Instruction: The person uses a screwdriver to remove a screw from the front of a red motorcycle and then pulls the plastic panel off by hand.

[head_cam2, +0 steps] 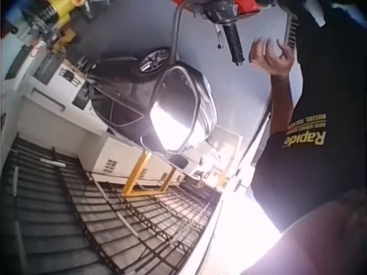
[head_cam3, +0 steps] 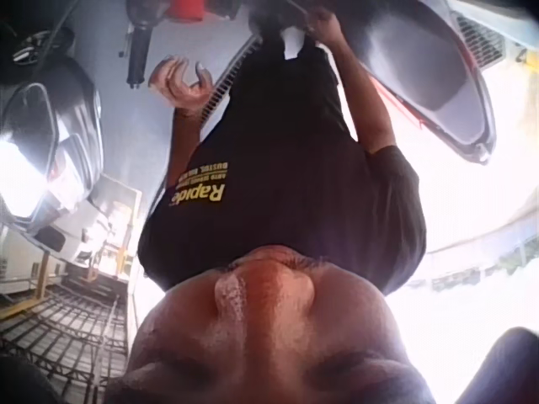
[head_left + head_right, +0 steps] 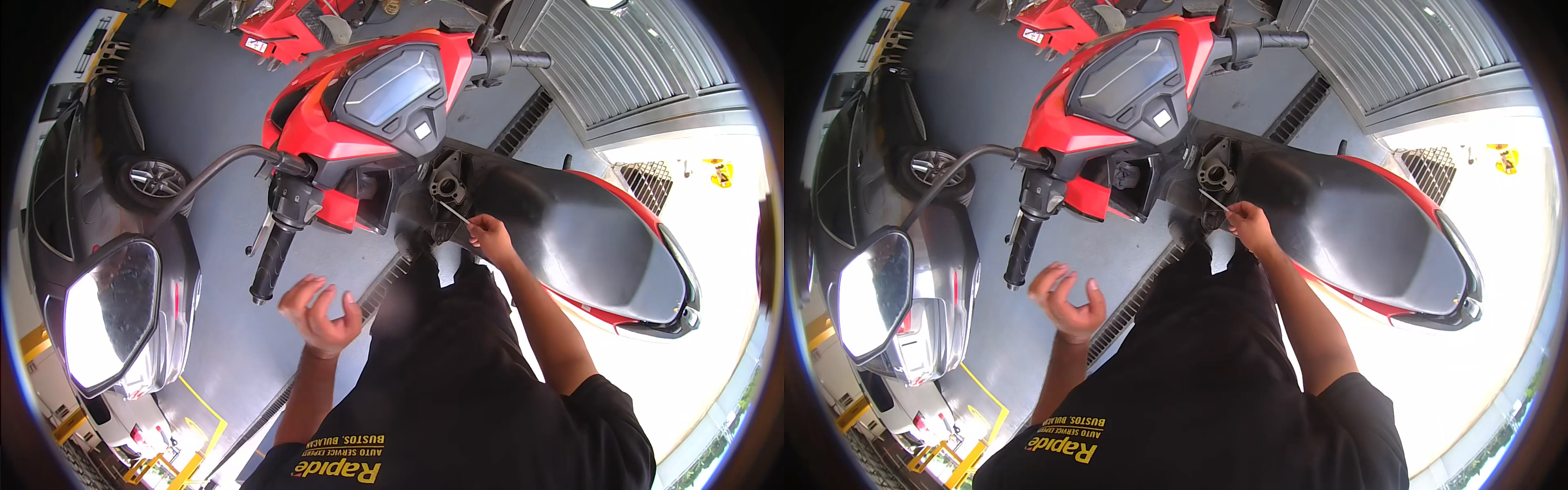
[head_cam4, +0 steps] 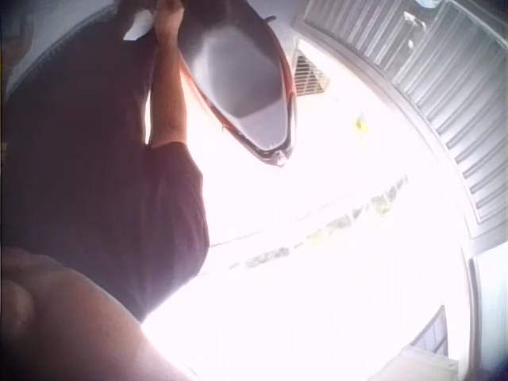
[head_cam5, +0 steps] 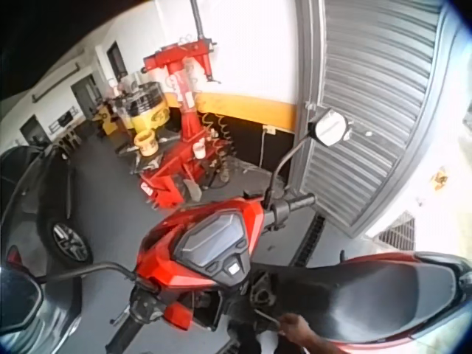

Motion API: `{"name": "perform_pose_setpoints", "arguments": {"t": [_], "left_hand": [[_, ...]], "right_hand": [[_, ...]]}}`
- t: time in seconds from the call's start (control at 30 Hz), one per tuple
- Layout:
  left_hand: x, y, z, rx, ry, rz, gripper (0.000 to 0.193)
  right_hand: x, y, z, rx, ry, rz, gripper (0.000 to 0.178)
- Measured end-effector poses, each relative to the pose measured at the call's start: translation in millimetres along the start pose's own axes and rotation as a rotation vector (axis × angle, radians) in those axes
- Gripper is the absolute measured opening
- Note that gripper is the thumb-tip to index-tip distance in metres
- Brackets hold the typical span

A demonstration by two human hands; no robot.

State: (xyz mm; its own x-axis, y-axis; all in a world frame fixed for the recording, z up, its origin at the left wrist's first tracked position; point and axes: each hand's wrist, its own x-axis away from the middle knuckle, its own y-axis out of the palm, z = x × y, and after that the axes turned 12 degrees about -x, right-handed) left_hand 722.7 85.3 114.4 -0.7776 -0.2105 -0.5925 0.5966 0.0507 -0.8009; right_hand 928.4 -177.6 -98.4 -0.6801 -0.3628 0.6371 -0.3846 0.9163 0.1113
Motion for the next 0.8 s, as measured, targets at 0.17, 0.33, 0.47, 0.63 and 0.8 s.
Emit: {"name": "perform_pose_setpoints", "arguments": {"t": [0.17,0.33,0.47,0.63,0.8], "left_hand": [[-85,-36,-37,-0.27,-0.41,-0.382,0.037],[-92,-39,-21,-0.126,-0.617,-0.733,0.044],[-47,-33,4,-0.149,-0.682,-0.727,0.047],[-20,-32,38,-0.151,-0.733,-0.84,0.044],[42,-12,57,-0.201,-0.853,-0.68,0.05]], "right_hand": [[-25,27,-55,-0.305,-0.002,0.042,0.022],[-72,19,-103,0.108,-0.459,0.159,0.027],[-77,29,-150,-0.035,-0.365,0.064,0.028],[-84,38,-166,0.082,-0.43,-0.061,0.027],[-87,54,-180,0.135,-0.476,-0.102,0.025]]}}
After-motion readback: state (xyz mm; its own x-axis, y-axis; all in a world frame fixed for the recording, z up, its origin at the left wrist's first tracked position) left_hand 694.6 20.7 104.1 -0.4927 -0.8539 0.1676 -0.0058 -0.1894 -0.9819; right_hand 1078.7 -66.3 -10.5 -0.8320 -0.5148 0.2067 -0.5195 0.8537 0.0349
